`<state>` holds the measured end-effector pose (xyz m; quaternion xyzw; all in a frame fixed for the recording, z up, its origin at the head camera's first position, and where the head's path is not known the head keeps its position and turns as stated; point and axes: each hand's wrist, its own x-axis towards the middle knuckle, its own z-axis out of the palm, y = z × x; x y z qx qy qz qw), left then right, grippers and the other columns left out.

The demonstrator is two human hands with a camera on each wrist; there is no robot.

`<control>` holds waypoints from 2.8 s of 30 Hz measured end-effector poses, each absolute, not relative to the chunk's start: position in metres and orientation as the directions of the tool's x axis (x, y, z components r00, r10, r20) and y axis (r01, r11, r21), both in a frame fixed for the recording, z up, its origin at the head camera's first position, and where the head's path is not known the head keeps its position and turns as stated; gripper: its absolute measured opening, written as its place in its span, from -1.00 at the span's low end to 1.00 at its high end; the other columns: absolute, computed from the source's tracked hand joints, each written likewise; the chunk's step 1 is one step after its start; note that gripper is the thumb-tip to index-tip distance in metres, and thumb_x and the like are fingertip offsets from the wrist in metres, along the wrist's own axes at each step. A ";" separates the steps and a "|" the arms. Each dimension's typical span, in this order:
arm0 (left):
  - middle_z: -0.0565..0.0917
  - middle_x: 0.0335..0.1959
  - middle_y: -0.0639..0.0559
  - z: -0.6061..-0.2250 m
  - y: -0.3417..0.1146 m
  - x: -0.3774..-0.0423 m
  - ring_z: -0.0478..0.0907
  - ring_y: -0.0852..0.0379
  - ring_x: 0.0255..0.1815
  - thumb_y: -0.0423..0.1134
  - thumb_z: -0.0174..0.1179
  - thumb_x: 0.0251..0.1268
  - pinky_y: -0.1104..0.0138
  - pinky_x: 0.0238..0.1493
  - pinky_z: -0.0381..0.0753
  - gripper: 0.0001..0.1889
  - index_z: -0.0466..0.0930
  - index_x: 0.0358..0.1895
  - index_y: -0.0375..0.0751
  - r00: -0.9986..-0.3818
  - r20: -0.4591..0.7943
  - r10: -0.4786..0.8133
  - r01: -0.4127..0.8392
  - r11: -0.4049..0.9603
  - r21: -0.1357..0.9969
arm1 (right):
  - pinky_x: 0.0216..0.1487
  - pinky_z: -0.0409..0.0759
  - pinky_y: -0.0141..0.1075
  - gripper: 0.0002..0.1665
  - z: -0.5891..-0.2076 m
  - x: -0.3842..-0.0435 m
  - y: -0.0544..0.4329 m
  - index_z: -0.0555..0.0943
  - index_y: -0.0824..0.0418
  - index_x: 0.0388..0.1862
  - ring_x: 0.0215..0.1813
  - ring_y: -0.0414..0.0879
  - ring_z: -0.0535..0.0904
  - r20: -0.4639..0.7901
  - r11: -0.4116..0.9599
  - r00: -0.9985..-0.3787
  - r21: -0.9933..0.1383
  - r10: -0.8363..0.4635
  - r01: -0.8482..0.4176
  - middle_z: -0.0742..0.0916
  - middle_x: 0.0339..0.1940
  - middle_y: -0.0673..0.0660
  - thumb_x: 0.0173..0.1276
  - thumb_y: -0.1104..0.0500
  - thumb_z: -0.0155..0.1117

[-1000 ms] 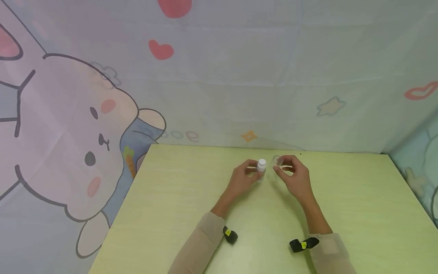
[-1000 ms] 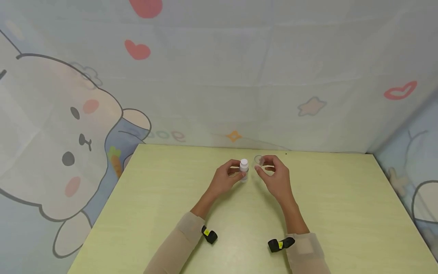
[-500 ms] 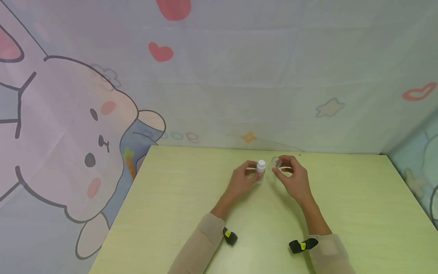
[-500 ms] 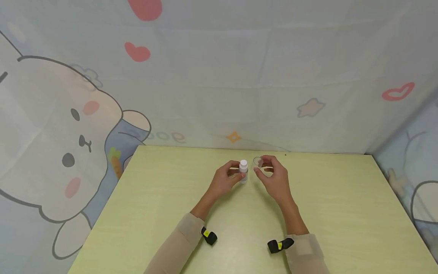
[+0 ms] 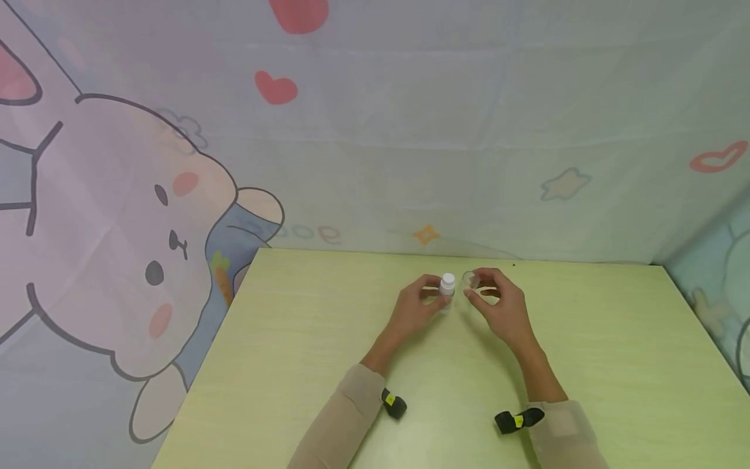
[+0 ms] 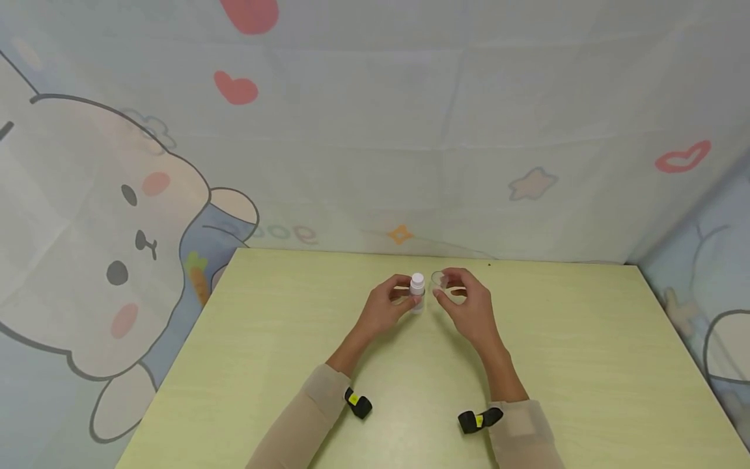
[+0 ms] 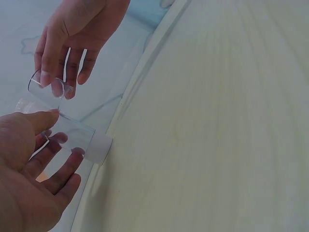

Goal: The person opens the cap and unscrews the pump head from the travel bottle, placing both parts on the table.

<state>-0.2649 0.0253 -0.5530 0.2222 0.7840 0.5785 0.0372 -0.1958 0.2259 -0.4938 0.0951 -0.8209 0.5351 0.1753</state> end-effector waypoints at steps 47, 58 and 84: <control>0.70 0.24 0.04 -0.557 0.024 -0.266 0.71 -0.02 0.22 -0.15 0.43 0.45 0.25 0.21 0.70 -0.62 0.63 0.25 -0.04 -0.903 0.192 0.383 0.295 0.232 0.927 | 0.15 0.66 0.21 -0.52 -0.539 -0.217 0.243 0.60 0.24 0.31 0.12 0.11 0.67 0.388 0.466 -0.922 -0.813 -0.013 -0.349 0.75 0.07 0.18 0.47 0.22 0.47; 0.70 0.23 0.05 -0.556 0.025 -0.266 0.70 -0.03 0.23 -0.14 0.43 0.45 0.22 0.21 0.70 -0.62 0.63 0.25 -0.02 -0.903 0.189 0.386 0.293 0.229 0.928 | 0.19 0.65 0.21 -0.56 -0.541 -0.218 0.243 0.60 0.24 0.28 0.15 0.18 0.67 0.350 0.486 -0.936 -0.815 -0.022 -0.316 0.75 0.05 0.22 0.49 0.22 0.46; 0.70 0.21 0.00 -0.556 0.023 -0.268 0.69 -0.08 0.24 -0.15 0.41 0.48 0.28 0.20 0.70 -0.62 0.61 0.26 -0.07 -0.889 0.197 0.414 0.303 0.206 0.930 | 0.20 0.66 0.13 -0.56 -0.547 -0.219 0.244 0.54 0.30 0.24 0.18 0.18 0.65 0.282 0.483 -0.959 -0.836 -0.026 -0.259 0.73 0.10 0.25 0.48 0.23 0.46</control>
